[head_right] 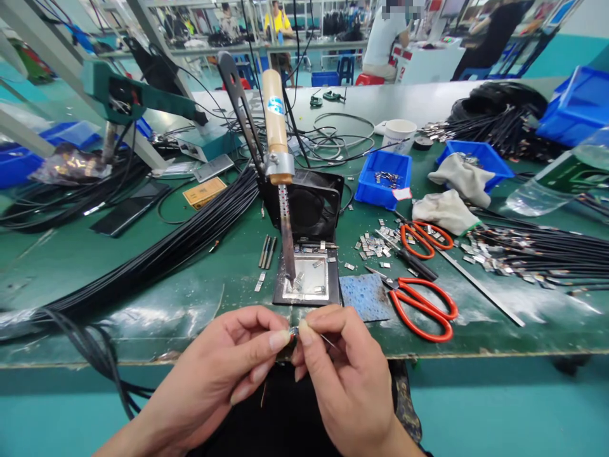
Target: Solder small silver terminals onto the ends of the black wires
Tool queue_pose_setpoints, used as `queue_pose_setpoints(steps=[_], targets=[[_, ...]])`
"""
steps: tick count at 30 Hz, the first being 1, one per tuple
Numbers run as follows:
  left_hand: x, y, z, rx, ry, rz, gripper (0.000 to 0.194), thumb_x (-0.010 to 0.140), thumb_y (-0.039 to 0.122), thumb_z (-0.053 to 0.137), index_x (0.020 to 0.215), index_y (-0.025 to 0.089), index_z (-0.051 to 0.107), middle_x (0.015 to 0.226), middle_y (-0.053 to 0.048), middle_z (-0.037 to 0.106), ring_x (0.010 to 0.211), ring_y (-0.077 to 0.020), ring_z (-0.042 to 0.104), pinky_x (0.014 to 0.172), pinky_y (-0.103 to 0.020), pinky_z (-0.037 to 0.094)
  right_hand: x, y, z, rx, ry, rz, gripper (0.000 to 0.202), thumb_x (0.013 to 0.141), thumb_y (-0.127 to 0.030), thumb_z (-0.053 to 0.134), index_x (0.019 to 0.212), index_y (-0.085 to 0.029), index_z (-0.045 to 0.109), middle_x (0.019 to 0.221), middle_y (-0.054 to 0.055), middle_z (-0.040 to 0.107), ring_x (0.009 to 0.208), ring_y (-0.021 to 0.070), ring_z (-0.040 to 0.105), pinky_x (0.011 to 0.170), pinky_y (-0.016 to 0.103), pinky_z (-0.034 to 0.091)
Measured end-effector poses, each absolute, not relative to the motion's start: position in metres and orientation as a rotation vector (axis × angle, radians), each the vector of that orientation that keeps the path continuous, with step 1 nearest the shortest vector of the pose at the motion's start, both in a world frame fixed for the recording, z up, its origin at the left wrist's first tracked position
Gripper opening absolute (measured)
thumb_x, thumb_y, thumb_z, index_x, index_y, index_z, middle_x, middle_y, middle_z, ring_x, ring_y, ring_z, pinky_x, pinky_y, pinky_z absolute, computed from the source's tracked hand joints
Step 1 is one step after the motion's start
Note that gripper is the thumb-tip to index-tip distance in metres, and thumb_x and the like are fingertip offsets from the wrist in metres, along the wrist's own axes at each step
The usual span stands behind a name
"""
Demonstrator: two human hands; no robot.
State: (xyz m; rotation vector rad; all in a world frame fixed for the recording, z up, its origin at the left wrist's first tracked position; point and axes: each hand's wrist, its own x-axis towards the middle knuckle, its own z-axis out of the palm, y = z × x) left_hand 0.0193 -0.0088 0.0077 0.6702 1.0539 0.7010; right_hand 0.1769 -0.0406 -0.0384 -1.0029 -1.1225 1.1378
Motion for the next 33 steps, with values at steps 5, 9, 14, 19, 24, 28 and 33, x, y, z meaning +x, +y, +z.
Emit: queue_pose_setpoints(steps=[5, 9, 14, 19, 24, 28, 33], targets=[[0.0200, -0.0086, 0.0072, 0.667, 1.047, 0.731, 0.023, 0.082, 0.029, 0.084, 0.078, 0.012, 0.070, 0.060, 0.002, 0.061, 0.044, -0.0026, 0.034, 0.037, -0.012, 0.023, 0.1772, -0.0403, -0.0387, -1.028, -1.096, 1.154, 0.010, 0.100, -0.017, 0.062, 0.093, -0.024, 0.062, 0.082, 0.000, 0.064, 0.061, 0.0118, 0.065, 0.053, 0.026, 0.057], [0.0185, -0.0085, 0.0063, 0.669, 1.044, 0.720, 0.022, 0.083, 0.029, 0.083, 0.077, 0.013, 0.069, 0.060, 0.002, 0.060, 0.045, -0.0030, 0.033, 0.039, -0.015, 0.018, 0.1773, -0.0393, -0.0379, -1.040, -1.099, 1.163, 0.009, 0.099, -0.018, 0.063, 0.092, -0.023, 0.061, 0.081, 0.000, 0.065, 0.060, 0.0119, 0.065, 0.052, 0.026, 0.058], [0.0188, -0.0072, 0.0061, 0.672, 1.055, 0.716, 0.022, 0.083, 0.029, 0.083, 0.077, 0.013, 0.068, 0.059, 0.003, 0.058, 0.045, -0.0039, 0.033, 0.041, -0.018, 0.015, 0.1771, -0.0383, -0.0353, -1.053, -1.094, 1.170, 0.011, 0.099, -0.020, 0.063, 0.089, -0.023, 0.061, 0.079, -0.001, 0.065, 0.058, 0.0113, 0.065, 0.051, 0.025, 0.057], [0.0202, -0.0065, 0.0064, 0.669, 1.061, 0.720, 0.022, 0.081, 0.028, 0.083, 0.074, 0.014, 0.067, 0.057, 0.004, 0.056, 0.045, -0.0041, 0.032, 0.042, -0.021, 0.015, 0.1781, -0.0381, -0.0342, -1.065, -1.079, 1.172, 0.010, 0.098, -0.021, 0.064, 0.088, -0.023, 0.062, 0.079, 0.000, 0.065, 0.057, 0.0118, 0.065, 0.050, 0.025, 0.057], [0.0204, -0.0055, 0.0061, 0.658, 1.043, 0.736, 0.022, 0.082, 0.026, 0.082, 0.073, 0.013, 0.066, 0.063, 0.003, 0.059, 0.045, -0.0034, 0.033, 0.043, -0.021, 0.017, 0.1785, -0.0375, -0.0340, -1.074, -1.078, 1.178, 0.009, 0.098, -0.022, 0.065, 0.089, -0.023, 0.063, 0.078, -0.001, 0.065, 0.056, 0.0111, 0.065, 0.049, 0.024, 0.058], [0.0208, -0.0052, 0.0064, 0.644, 1.035, 0.751, 0.023, 0.081, 0.024, 0.082, 0.070, 0.013, 0.064, 0.071, 0.001, 0.064, 0.045, -0.0020, 0.034, 0.043, -0.022, 0.016, 0.1786, -0.0370, -0.0332, -1.089, -1.076, 1.183, 0.010, 0.097, -0.022, 0.066, 0.087, -0.022, 0.063, 0.075, -0.001, 0.066, 0.055, 0.0105, 0.065, 0.049, 0.022, 0.058], [0.0215, -0.0033, 0.0064, 0.624, 1.019, 0.748, 0.023, 0.081, 0.022, 0.082, 0.070, 0.013, 0.064, 0.068, 0.002, 0.062, 0.045, -0.0018, 0.034, 0.043, -0.022, 0.016, 0.1797, -0.0361, -0.0328, -1.114, -1.072, 1.212, 0.009, 0.097, -0.024, 0.067, 0.088, -0.022, 0.064, 0.071, -0.001, 0.067, 0.055, 0.0111, 0.065, 0.050, 0.023, 0.058]])
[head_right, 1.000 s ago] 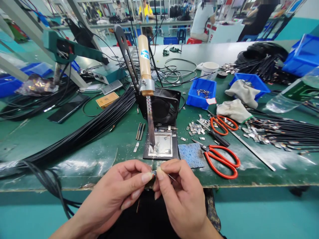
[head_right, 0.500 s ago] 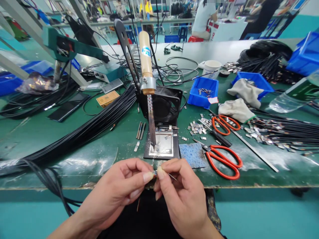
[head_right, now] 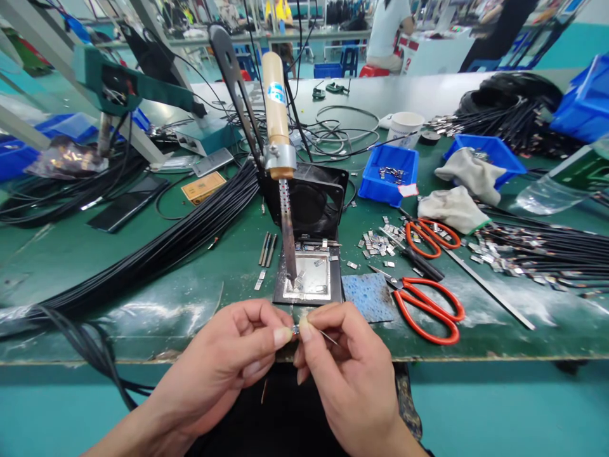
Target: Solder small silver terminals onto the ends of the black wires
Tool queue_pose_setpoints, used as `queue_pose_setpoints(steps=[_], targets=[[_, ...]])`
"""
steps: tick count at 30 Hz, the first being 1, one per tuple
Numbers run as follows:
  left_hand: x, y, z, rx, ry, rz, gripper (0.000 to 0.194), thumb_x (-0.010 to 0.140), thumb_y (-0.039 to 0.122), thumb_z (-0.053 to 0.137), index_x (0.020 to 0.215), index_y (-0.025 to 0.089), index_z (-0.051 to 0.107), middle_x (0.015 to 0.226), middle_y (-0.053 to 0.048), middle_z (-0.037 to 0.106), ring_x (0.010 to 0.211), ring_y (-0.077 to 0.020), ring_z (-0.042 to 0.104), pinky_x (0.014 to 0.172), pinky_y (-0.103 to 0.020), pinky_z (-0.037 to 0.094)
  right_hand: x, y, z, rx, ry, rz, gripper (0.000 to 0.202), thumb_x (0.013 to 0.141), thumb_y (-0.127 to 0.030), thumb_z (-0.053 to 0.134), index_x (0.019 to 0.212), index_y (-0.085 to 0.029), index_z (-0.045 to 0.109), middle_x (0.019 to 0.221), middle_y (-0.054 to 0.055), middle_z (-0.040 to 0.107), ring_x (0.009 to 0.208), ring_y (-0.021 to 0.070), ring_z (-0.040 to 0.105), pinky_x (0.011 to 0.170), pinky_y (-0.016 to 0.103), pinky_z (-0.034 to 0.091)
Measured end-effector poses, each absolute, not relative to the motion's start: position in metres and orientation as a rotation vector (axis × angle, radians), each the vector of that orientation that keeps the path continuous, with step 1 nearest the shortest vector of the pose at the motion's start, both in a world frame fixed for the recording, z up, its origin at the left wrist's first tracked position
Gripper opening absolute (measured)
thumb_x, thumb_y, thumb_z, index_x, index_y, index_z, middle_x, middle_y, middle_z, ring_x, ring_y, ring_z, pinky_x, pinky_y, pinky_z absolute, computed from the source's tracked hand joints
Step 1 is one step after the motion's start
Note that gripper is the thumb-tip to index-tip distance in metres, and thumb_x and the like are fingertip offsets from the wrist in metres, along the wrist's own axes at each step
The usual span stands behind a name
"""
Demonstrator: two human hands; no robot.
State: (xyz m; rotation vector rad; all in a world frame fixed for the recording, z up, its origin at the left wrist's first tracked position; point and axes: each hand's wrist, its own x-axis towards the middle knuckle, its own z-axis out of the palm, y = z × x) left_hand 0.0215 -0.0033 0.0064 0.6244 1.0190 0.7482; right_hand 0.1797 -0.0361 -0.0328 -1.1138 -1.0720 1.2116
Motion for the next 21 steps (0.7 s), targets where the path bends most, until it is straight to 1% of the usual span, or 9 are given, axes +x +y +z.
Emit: queue_pose_setpoints(steps=[6, 13, 16, 19, 21], targets=[[0.023, 0.001, 0.006, 0.613, 1.029, 0.738, 0.022, 0.079, 0.021, 0.082, 0.069, 0.012, 0.064, 0.072, 0.000, 0.064, 0.044, -0.0014, 0.035, 0.043, -0.022, 0.016, 0.180, -0.035, -0.031, -1.128, -1.086, 1.223, 0.011, 0.097, -0.025, 0.067, 0.088, -0.022, 0.064, 0.070, -0.002, 0.067, 0.055, 0.0102, 0.065, 0.051, 0.021, 0.058], [0.025, 0.002, 0.008, 0.590, 1.049, 0.740, 0.023, 0.077, 0.020, 0.082, 0.066, 0.012, 0.063, 0.066, 0.002, 0.062, 0.043, -0.0016, 0.035, 0.042, -0.020, 0.017, 0.180, -0.031, -0.028, -1.160, -1.102, 1.174, 0.009, 0.097, -0.023, 0.067, 0.088, -0.021, 0.066, 0.065, -0.002, 0.068, 0.053, 0.0111, 0.067, 0.051, 0.021, 0.059], [0.026, 0.004, 0.009, 0.572, 1.047, 0.753, 0.024, 0.077, 0.018, 0.082, 0.065, 0.012, 0.063, 0.058, 0.004, 0.057, 0.042, -0.0014, 0.031, 0.042, -0.019, 0.018, 0.181, -0.030, -0.028, -1.152, -1.118, 1.065, 0.007, 0.095, -0.018, 0.067, 0.089, -0.021, 0.068, 0.078, 0.000, 0.069, 0.058, 0.0115, 0.068, 0.054, 0.022, 0.061], [0.026, 0.006, 0.007, 0.544, 1.040, 0.767, 0.024, 0.078, 0.018, 0.082, 0.066, 0.013, 0.062, 0.054, 0.007, 0.050, 0.044, -0.0019, 0.028, 0.042, -0.018, 0.018, 0.185, -0.030, -0.031, -1.156, -1.185, 0.880, 0.009, 0.092, -0.013, 0.069, 0.090, -0.022, 0.071, 0.095, 0.003, 0.067, 0.074, 0.0137, 0.070, 0.062, 0.025, 0.062], [0.026, 0.008, 0.006, 0.527, 1.040, 0.767, 0.024, 0.078, 0.019, 0.083, 0.066, 0.014, 0.062, 0.051, 0.008, 0.045, 0.044, -0.0024, 0.026, 0.041, -0.017, 0.018, 0.189, -0.030, -0.033, -1.155, -1.256, 0.805, 0.014, 0.091, -0.010, 0.070, 0.092, -0.023, 0.072, 0.099, 0.004, 0.067, 0.085, 0.0153, 0.070, 0.068, 0.024, 0.062]])
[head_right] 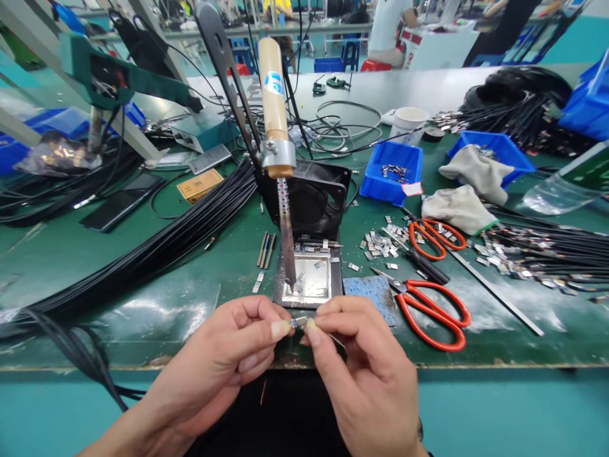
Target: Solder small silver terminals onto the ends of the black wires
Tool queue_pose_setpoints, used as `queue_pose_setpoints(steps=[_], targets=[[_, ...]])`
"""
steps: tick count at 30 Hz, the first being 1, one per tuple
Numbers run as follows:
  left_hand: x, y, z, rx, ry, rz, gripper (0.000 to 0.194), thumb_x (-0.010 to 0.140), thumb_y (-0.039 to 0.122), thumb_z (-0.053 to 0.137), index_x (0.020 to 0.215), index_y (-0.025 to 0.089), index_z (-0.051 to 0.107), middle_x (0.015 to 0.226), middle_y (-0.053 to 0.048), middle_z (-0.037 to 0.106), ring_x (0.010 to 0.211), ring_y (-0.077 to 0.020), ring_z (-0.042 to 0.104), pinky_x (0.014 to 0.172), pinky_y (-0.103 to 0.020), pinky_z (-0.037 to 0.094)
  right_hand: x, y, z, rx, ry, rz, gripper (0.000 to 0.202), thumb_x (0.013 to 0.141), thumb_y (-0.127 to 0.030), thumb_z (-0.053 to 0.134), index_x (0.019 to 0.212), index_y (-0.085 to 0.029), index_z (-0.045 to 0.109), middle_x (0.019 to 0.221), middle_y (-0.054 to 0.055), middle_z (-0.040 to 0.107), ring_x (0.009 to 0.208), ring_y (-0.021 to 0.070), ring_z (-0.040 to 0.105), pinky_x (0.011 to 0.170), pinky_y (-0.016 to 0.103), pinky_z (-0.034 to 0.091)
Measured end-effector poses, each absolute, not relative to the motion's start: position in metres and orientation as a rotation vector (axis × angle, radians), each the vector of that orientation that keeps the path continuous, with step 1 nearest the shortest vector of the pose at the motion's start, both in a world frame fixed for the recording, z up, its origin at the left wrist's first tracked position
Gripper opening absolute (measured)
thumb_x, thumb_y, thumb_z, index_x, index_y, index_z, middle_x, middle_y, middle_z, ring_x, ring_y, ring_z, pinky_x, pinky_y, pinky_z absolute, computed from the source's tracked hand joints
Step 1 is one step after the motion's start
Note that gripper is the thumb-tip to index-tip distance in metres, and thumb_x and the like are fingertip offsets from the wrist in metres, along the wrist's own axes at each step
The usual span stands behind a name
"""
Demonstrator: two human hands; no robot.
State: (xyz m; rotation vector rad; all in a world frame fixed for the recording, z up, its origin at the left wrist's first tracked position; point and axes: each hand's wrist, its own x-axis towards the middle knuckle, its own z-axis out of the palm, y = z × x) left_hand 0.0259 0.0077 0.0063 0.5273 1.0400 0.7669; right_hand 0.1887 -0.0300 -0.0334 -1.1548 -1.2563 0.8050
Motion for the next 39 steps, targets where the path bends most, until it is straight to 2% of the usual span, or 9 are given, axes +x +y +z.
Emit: queue_pose_setpoints(steps=[3, 6, 14, 24, 39], targets=[[0.025, 0.010, 0.006, 0.509, 1.033, 0.753, 0.025, 0.078, 0.020, 0.082, 0.066, 0.014, 0.062, 0.048, 0.010, 0.039, 0.043, -0.0027, 0.024, 0.041, -0.017, 0.017, 0.193, -0.030, -0.036, -1.129, -1.334, 0.774, 0.018, 0.089, -0.006, 0.071, 0.094, -0.023, 0.072, 0.100, 0.003, 0.069, 0.093, 0.0150, 0.070, 0.074, 0.022, 0.061], [0.025, 0.012, 0.007, 0.493, 1.036, 0.746, 0.025, 0.078, 0.021, 0.082, 0.066, 0.015, 0.061, 0.047, 0.010, 0.039, 0.042, -0.0024, 0.023, 0.040, -0.017, 0.017, 0.194, -0.028, -0.034, -1.114, -1.369, 0.772, 0.020, 0.089, -0.005, 0.071, 0.094, -0.024, 0.073, 0.099, 0.001, 0.071, 0.093, 0.0128, 0.071, 0.078, 0.020, 0.060], [0.025, 0.012, 0.009, 0.481, 1.029, 0.742, 0.026, 0.078, 0.021, 0.083, 0.065, 0.014, 0.061, 0.048, 0.010, 0.041, 0.043, -0.0020, 0.024, 0.040, -0.016, 0.017, 0.195, -0.023, -0.030, -1.099, -1.416, 0.769, 0.020, 0.086, -0.005, 0.073, 0.091, -0.024, 0.074, 0.096, -0.001, 0.076, 0.088, 0.0107, 0.074, 0.076, 0.017, 0.061], [0.025, 0.014, 0.008, 0.500, 1.032, 0.755, 0.023, 0.077, 0.019, 0.083, 0.067, 0.013, 0.064, 0.051, 0.008, 0.046, 0.044, -0.0027, 0.027, 0.041, -0.016, 0.019, 0.196, -0.022, -0.029, -1.099, -1.421, 0.789, 0.017, 0.087, -0.006, 0.073, 0.090, -0.023, 0.073, 0.094, 0.000, 0.076, 0.087, 0.0115, 0.074, 0.075, 0.018, 0.062], [0.025, 0.023, 0.012, 0.500, 1.045, 0.711, 0.025, 0.077, 0.019, 0.081, 0.065, 0.015, 0.059, 0.046, 0.010, 0.038, 0.042, -0.0018, 0.022, 0.040, -0.016, 0.016, 0.194, -0.014, -0.026, -1.136, -1.408, 0.783, 0.016, 0.085, -0.007, 0.074, 0.087, -0.023, 0.073, 0.093, 0.001, 0.075, 0.085, 0.0140, 0.073, 0.072, 0.022, 0.061]])
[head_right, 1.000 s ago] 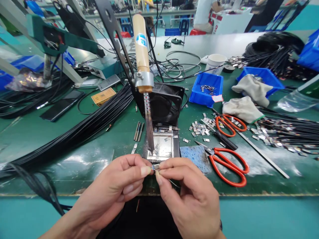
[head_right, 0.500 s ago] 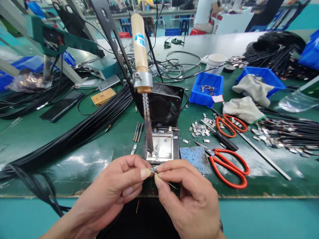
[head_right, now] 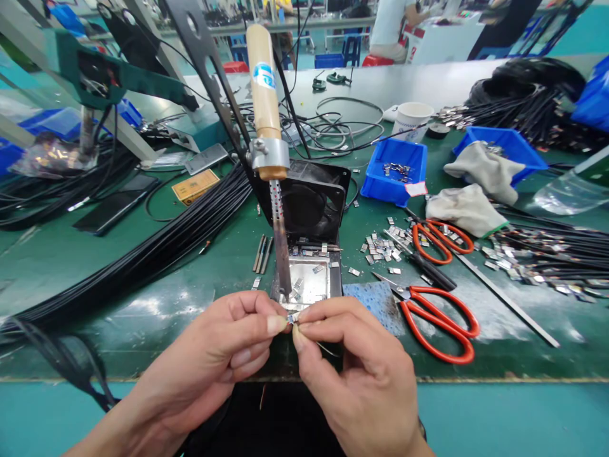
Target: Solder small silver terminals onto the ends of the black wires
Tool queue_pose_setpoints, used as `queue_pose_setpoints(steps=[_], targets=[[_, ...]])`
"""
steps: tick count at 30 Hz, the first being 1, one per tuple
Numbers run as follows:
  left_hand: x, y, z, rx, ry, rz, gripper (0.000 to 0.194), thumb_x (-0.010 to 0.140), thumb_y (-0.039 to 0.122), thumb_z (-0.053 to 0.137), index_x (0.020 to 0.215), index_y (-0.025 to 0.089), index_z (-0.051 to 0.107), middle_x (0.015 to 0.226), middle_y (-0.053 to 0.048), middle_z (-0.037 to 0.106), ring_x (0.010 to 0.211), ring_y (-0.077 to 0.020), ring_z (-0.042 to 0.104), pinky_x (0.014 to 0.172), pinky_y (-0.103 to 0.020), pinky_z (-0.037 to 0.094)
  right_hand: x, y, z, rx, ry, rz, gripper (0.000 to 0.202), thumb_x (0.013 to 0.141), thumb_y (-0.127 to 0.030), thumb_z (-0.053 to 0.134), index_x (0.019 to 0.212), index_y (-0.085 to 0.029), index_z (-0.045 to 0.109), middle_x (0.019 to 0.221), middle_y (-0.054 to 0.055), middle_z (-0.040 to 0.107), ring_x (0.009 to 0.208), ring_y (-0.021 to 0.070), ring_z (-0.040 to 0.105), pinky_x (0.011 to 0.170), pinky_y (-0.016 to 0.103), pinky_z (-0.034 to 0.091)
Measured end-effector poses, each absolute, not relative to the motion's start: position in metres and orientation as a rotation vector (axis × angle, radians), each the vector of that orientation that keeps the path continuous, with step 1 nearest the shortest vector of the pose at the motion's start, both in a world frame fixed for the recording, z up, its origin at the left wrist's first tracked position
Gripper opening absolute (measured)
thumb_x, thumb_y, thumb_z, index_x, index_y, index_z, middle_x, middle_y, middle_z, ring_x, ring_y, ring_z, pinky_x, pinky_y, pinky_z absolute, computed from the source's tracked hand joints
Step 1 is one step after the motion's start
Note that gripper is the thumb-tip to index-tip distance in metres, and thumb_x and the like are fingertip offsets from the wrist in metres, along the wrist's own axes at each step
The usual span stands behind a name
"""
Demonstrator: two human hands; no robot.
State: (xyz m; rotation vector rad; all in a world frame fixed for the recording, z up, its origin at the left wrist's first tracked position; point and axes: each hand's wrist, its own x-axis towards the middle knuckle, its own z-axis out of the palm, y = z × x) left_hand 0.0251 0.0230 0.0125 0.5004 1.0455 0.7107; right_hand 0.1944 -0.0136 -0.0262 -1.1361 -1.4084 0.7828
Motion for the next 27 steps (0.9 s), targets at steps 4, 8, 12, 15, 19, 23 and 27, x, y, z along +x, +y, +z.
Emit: queue_pose_setpoints(steps=[4, 8, 12, 15, 19, 23, 27], targets=[[0.0249, 0.0253, 0.0120, 0.508, 1.048, 0.702, 0.023, 0.079, 0.019, 0.080, 0.067, 0.015, 0.061, 0.047, 0.011, 0.036, 0.043, -0.0021, 0.020, 0.040, -0.016, 0.014, 0.1934, -0.0117, -0.0254, -1.145, -1.406, 0.763, 0.015, 0.085, -0.008, 0.074, 0.085, -0.023, 0.074, 0.092, 0.002, 0.075, 0.082, 0.0144, 0.073, 0.069, 0.023, 0.061], [0.0254, 0.0272, 0.0127, 0.509, 1.041, 0.715, 0.024, 0.078, 0.018, 0.081, 0.067, 0.015, 0.060, 0.047, 0.012, 0.035, 0.043, -0.0020, 0.019, 0.040, -0.016, 0.014, 0.1926, -0.0095, -0.0261, -1.152, -1.402, 0.772, 0.015, 0.086, -0.009, 0.074, 0.086, -0.023, 0.074, 0.093, 0.002, 0.074, 0.082, 0.0140, 0.073, 0.070, 0.023, 0.061], [0.0257, 0.0296, 0.0148, 0.517, 1.046, 0.722, 0.025, 0.078, 0.017, 0.081, 0.065, 0.014, 0.060, 0.047, 0.012, 0.036, 0.042, -0.0017, 0.019, 0.039, -0.016, 0.014, 0.1925, -0.0076, -0.0272, -1.158, -1.398, 0.789, 0.015, 0.086, -0.009, 0.075, 0.087, -0.024, 0.074, 0.095, 0.001, 0.073, 0.084, 0.0136, 0.072, 0.071, 0.023, 0.060], [0.0256, 0.0315, 0.0154, 0.515, 1.042, 0.730, 0.024, 0.078, 0.016, 0.081, 0.066, 0.014, 0.061, 0.047, 0.011, 0.037, 0.042, -0.0015, 0.019, 0.039, -0.015, 0.015, 0.1924, -0.0066, -0.0268, -1.153, -1.394, 0.784, 0.013, 0.086, -0.010, 0.075, 0.086, -0.023, 0.074, 0.093, 0.001, 0.073, 0.082, 0.0137, 0.072, 0.069, 0.023, 0.060], [0.0256, 0.0331, 0.0152, 0.513, 1.041, 0.733, 0.023, 0.078, 0.016, 0.082, 0.066, 0.013, 0.062, 0.047, 0.011, 0.038, 0.042, -0.0015, 0.020, 0.039, -0.015, 0.016, 0.1921, -0.0054, -0.0257, -1.153, -1.405, 0.763, 0.013, 0.086, -0.010, 0.074, 0.085, -0.022, 0.074, 0.092, 0.002, 0.074, 0.081, 0.0139, 0.073, 0.067, 0.023, 0.061], [0.0253, 0.0329, 0.0153, 0.517, 1.038, 0.730, 0.023, 0.078, 0.016, 0.081, 0.065, 0.013, 0.062, 0.047, 0.011, 0.038, 0.042, -0.0014, 0.020, 0.039, -0.015, 0.016, 0.1920, -0.0044, -0.0256, -1.162, -1.403, 0.759, 0.013, 0.086, -0.010, 0.075, 0.084, -0.023, 0.074, 0.092, 0.002, 0.074, 0.080, 0.0146, 0.073, 0.067, 0.024, 0.061], [0.0251, 0.0329, 0.0152, 0.521, 1.044, 0.734, 0.023, 0.077, 0.015, 0.081, 0.064, 0.013, 0.062, 0.047, 0.011, 0.038, 0.042, -0.0015, 0.020, 0.039, -0.016, 0.015, 0.1920, -0.0041, -0.0261, -1.150, -1.403, 0.771, 0.014, 0.086, -0.010, 0.074, 0.086, -0.023, 0.074, 0.093, 0.002, 0.074, 0.081, 0.0142, 0.073, 0.069, 0.024, 0.061]])
